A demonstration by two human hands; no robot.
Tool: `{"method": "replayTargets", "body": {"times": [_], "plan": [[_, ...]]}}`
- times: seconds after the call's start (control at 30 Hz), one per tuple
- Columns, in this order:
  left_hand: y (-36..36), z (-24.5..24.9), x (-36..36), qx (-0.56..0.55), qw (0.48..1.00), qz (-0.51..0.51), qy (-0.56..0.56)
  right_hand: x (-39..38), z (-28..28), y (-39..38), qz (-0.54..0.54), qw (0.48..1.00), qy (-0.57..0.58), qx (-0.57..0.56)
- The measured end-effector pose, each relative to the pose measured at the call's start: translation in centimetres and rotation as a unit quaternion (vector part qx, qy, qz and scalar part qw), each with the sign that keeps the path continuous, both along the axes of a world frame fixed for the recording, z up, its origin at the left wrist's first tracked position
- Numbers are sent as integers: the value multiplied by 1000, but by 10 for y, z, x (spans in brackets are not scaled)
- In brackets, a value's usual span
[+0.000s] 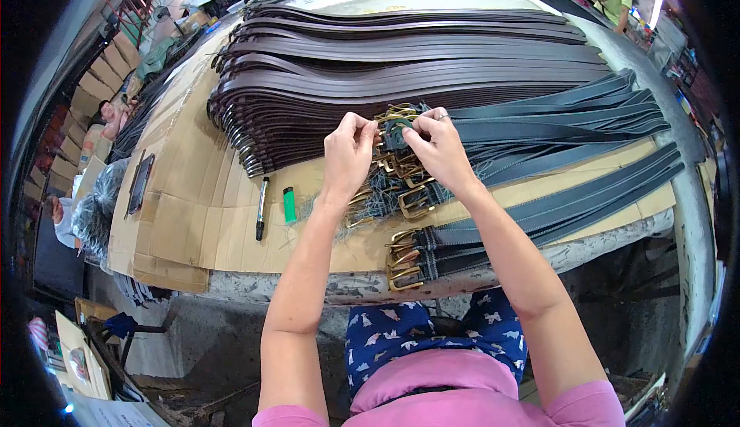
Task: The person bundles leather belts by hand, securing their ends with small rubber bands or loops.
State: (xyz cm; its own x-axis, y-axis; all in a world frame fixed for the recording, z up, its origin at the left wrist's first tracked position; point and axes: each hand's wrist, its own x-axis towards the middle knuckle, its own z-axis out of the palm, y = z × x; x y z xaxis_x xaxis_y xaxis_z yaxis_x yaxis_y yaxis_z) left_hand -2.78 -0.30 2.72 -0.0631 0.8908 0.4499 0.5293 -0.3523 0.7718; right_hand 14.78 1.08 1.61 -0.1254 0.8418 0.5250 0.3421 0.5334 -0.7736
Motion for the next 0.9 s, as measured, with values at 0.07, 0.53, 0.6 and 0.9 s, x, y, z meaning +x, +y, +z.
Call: {"method": "replayTargets", "body": {"times": [0.07, 0.53, 0.6, 0.9], "plan": [[-6, 7, -3, 23, 999, -10, 43, 4, -1, 2, 7, 1000, 25, -15], [-21, -15, 8, 238, 947, -11, 216, 23, -9, 12, 60, 974, 176, -128], [-22, -18, 9, 235, 952, -8, 197, 23, -15, 16, 75, 969, 197, -130], [-21, -23, 16, 332, 906, 19, 264, 30, -20, 19, 119, 959, 202, -160]]}}
